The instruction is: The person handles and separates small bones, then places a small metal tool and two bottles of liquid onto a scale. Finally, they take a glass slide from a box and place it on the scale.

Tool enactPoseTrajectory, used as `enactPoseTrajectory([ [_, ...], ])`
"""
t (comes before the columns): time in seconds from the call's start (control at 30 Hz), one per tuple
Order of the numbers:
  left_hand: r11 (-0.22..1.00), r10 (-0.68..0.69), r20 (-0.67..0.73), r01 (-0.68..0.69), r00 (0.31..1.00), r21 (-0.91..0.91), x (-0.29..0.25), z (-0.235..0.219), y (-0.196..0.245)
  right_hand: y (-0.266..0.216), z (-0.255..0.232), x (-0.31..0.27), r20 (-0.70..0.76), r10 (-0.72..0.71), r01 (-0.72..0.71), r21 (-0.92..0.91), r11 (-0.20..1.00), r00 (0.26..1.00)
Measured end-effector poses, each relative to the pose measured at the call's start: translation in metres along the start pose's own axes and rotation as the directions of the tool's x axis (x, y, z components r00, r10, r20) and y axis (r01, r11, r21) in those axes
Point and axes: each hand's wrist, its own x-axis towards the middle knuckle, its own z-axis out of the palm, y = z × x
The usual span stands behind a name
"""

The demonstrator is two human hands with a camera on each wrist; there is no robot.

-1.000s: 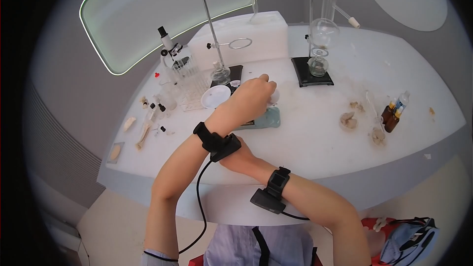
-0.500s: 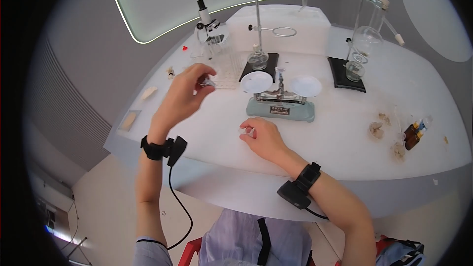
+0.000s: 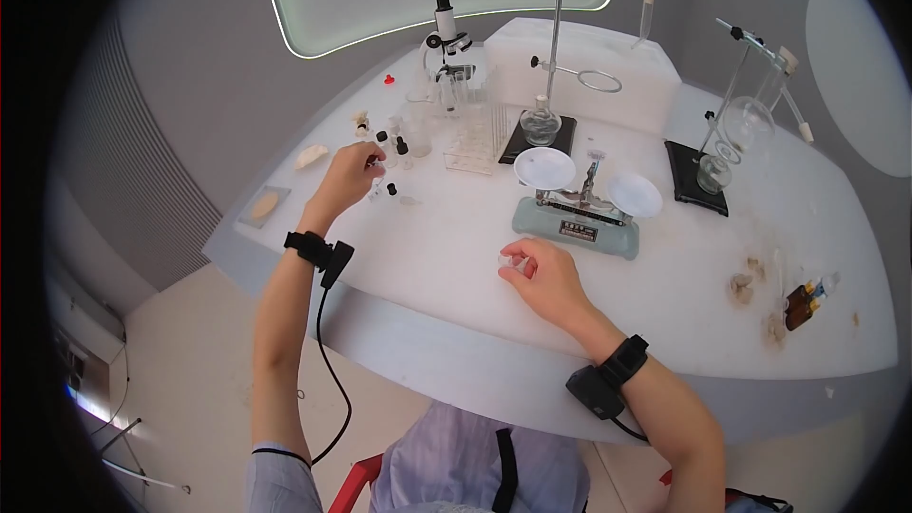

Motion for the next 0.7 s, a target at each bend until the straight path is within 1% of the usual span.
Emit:
enactPoseTrajectory([
  [0.07, 1.0, -0.012, 0.012, 0.011, 1.0, 0.021, 0.009, 0.01, 0.006, 0.0, 0.0, -0.001, -0.001, 0.01, -0.01, 0.008, 1.0, 1.0],
  [0.13, 0.993, -0.106, 0.043, 0.108, 0.993, -0.046, 0.014, 0.021, 0.012, -0.001, 0.0, -0.001, 0.0, 0.011, -0.011, 0.019, 1.0, 1.0],
  [0.27, 0.997, -0.073, 0.047, 0.073, 0.996, -0.01, 0.021, 0.04, 0.0, 0.0, 0.0, -0.002, -0.002, 0.006, -0.006, 0.047, 0.999, 1.0],
  [0.33, 0.992, -0.125, 0.076, 0.124, 0.989, 0.016, 0.021, 0.044, -0.003, 0.0, 0.0, -0.002, -0.005, 0.01, -0.01, 0.048, 0.999, 1.0],
  [0.37, 0.992, -0.124, 0.08, 0.123, 0.989, 0.017, 0.02, 0.046, -0.006, 0.0, 0.0, -0.002, -0.006, 0.009, -0.008, 0.047, 0.999, 1.0],
  [0.47, 0.995, -0.101, 0.044, 0.101, 0.994, 0.012, 0.021, 0.05, -0.009, 0.001, 0.0, -0.002, -0.008, 0.006, -0.006, 0.038, 0.999, 1.0],
  [0.53, 0.988, -0.152, 0.031, 0.152, 0.988, -0.027, 0.021, 0.05, -0.009, 0.0, 0.001, -0.002, -0.007, 0.002, -0.002, 0.028, 1.0, 1.0],
  [0.57, 0.988, -0.151, 0.026, 0.152, 0.988, -0.025, 0.022, 0.051, -0.011, 0.0, 0.001, -0.001, -0.008, 0.001, 0.0, 0.018, 1.0, 1.0],
  [0.63, 0.993, -0.121, -0.026, 0.121, 0.992, 0.007, 0.023, 0.058, -0.018, 0.0, 0.0, -0.001, -0.007, -0.003, 0.003, 0.014, 1.0, 1.0],
  [0.67, 0.993, -0.121, -0.029, 0.121, 0.992, 0.009, 0.022, 0.06, -0.021, 0.0, 0.0, -0.001, -0.006, -0.001, 0.001, 0.011, 1.0, 1.0],
  [0.7, 0.994, -0.095, -0.101, 0.1, 0.99, 0.043, 0.022, 0.062, -0.024, 0.001, 0.002, -0.001, -0.008, -0.003, 0.003, 0.011, 1.0, 1.0],
])
